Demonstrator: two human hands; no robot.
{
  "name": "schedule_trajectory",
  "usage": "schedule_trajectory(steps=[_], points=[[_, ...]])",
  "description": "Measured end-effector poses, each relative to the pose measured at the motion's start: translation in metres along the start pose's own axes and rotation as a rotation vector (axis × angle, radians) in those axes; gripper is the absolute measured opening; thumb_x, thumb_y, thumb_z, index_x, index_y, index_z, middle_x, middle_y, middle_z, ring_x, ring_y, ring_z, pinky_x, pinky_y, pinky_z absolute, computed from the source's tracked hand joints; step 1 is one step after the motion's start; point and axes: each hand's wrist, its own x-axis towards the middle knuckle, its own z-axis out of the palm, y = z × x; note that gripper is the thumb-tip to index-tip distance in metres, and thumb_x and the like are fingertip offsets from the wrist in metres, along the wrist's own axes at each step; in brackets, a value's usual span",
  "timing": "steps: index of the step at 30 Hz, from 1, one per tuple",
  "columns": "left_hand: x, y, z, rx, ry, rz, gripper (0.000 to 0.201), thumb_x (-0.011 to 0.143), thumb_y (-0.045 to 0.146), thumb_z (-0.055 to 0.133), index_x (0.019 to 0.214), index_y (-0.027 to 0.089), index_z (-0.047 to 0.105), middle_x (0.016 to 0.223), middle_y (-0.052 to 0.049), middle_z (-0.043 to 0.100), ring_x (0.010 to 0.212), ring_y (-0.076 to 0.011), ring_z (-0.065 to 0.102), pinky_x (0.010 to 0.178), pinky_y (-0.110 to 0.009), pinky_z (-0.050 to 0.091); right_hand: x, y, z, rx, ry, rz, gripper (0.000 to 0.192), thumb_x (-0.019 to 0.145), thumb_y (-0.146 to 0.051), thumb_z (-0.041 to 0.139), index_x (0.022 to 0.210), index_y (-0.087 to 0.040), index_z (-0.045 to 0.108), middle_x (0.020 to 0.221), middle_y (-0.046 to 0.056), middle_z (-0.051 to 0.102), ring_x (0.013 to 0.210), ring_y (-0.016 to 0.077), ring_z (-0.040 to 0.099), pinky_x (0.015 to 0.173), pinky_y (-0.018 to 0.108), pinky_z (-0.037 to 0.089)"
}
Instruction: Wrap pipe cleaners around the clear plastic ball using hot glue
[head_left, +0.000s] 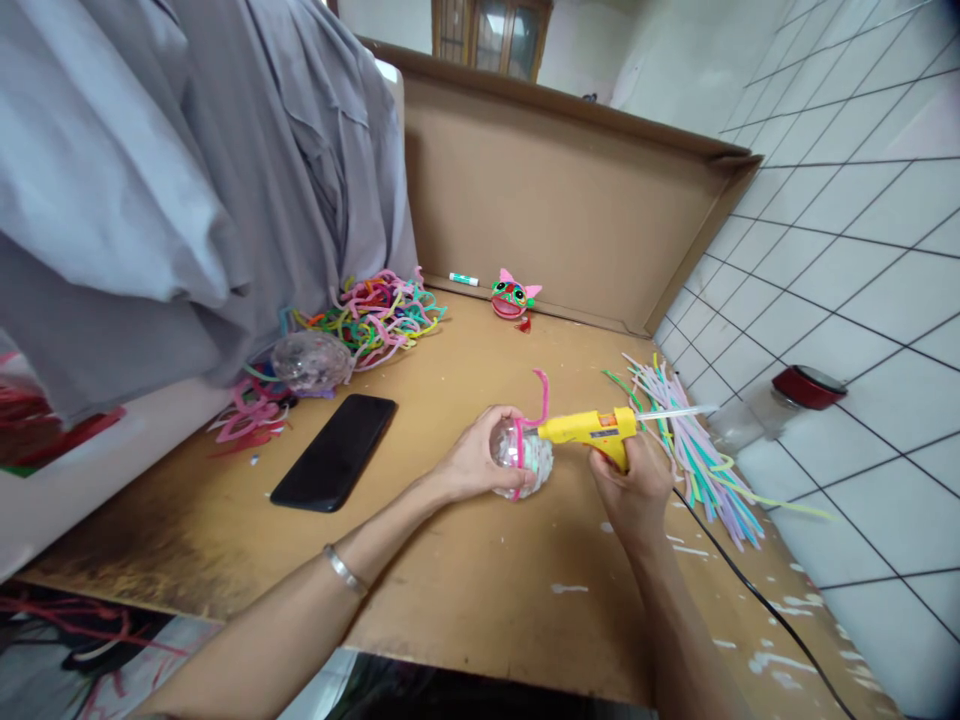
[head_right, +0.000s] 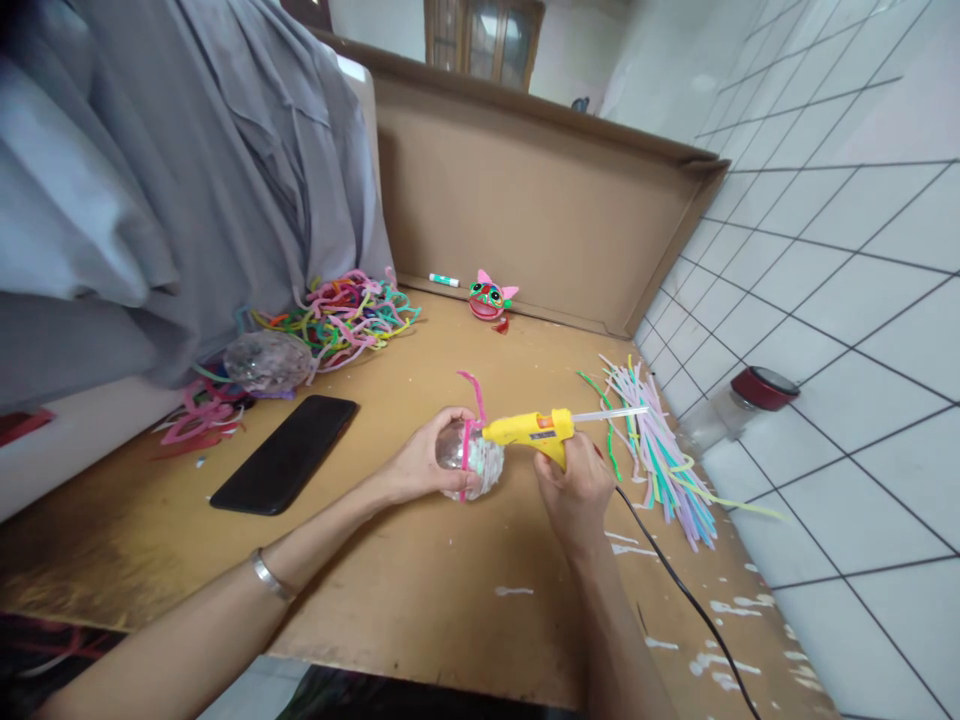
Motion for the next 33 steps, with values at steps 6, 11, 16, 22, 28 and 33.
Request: schedule_trajectory(steps=[6, 11, 16, 22, 28, 33], points=[[0.000, 0.001, 0.000, -0.005, 0.009, -0.001, 0.071, 0.052, 0.027, 0.083, 0.115, 0.020, 0.053, 0.111, -0.006, 0.061, 0.098, -0.0237, 0.060, 0.089, -0.035, 0.048, 0.001, 0.000, -0.001, 0.031, -0.006, 0.053, 0.019, 0.081, -0.017, 0.054, 0.071, -0.025, 0.040, 0.063, -0.002, 0.048, 0.060, 0.0165, 0.048, 0.058, 0.028, 0.036], [0.000, 0.002, 0.000, 0.025, 0.014, 0.004, 0.070, 0.051, 0.027, 0.084, 0.115, 0.020, 0.054, 0.111, -0.006, 0.063, 0.101, -0.0250, 0.061, 0.092, -0.037, 0.049, -0.002, 0.000, 0.000, 0.009, -0.017, 0.033, 0.016, 0.080, -0.016, 0.055, 0.073, -0.024, 0.043, 0.063, -0.003, 0.048, 0.058, 0.0159, 0.047, 0.058, 0.028, 0.036], [-0.001, 0.006, -0.001, 0.036, 0.020, -0.001, 0.069, 0.052, 0.025, 0.084, 0.114, 0.019, 0.055, 0.111, -0.006, 0.063, 0.101, -0.0251, 0.061, 0.092, -0.038, 0.049, 0.000, 0.000, 0.000, 0.001, 0.011, 0.011, 0.014, 0.082, -0.016, 0.055, 0.075, -0.024, 0.045, 0.064, -0.003, 0.050, 0.058, 0.0157, 0.048, 0.058, 0.027, 0.037], [-0.002, 0.010, -0.001, 0.010, 0.015, -0.003, 0.067, 0.052, 0.025, 0.083, 0.112, 0.019, 0.054, 0.110, -0.006, 0.063, 0.100, -0.0245, 0.060, 0.091, -0.036, 0.048, -0.002, 0.003, 0.004, 0.035, 0.033, 0.012, 0.018, 0.083, -0.016, 0.056, 0.073, -0.024, 0.043, 0.062, -0.005, 0.047, 0.055, 0.0140, 0.046, 0.055, 0.026, 0.035], [0.000, 0.007, 0.000, 0.038, 0.016, -0.019, 0.071, 0.050, 0.029, 0.084, 0.114, 0.021, 0.054, 0.109, -0.005, 0.062, 0.099, -0.0248, 0.059, 0.089, -0.035, 0.048, -0.011, 0.006, 0.008, 0.073, -0.035, 0.065, 0.012, 0.086, -0.021, 0.056, 0.079, -0.023, 0.047, 0.067, -0.003, 0.052, 0.058, 0.0151, 0.048, 0.057, 0.027, 0.038], [-0.001, 0.006, -0.001, 0.025, 0.016, -0.006, 0.069, 0.052, 0.028, 0.082, 0.115, 0.021, 0.053, 0.109, -0.004, 0.062, 0.099, -0.0243, 0.060, 0.091, -0.036, 0.048, -0.008, 0.004, 0.006, 0.067, -0.018, 0.076, 0.015, 0.084, -0.019, 0.055, 0.075, -0.024, 0.045, 0.064, -0.003, 0.049, 0.057, 0.0154, 0.047, 0.056, 0.028, 0.037]])
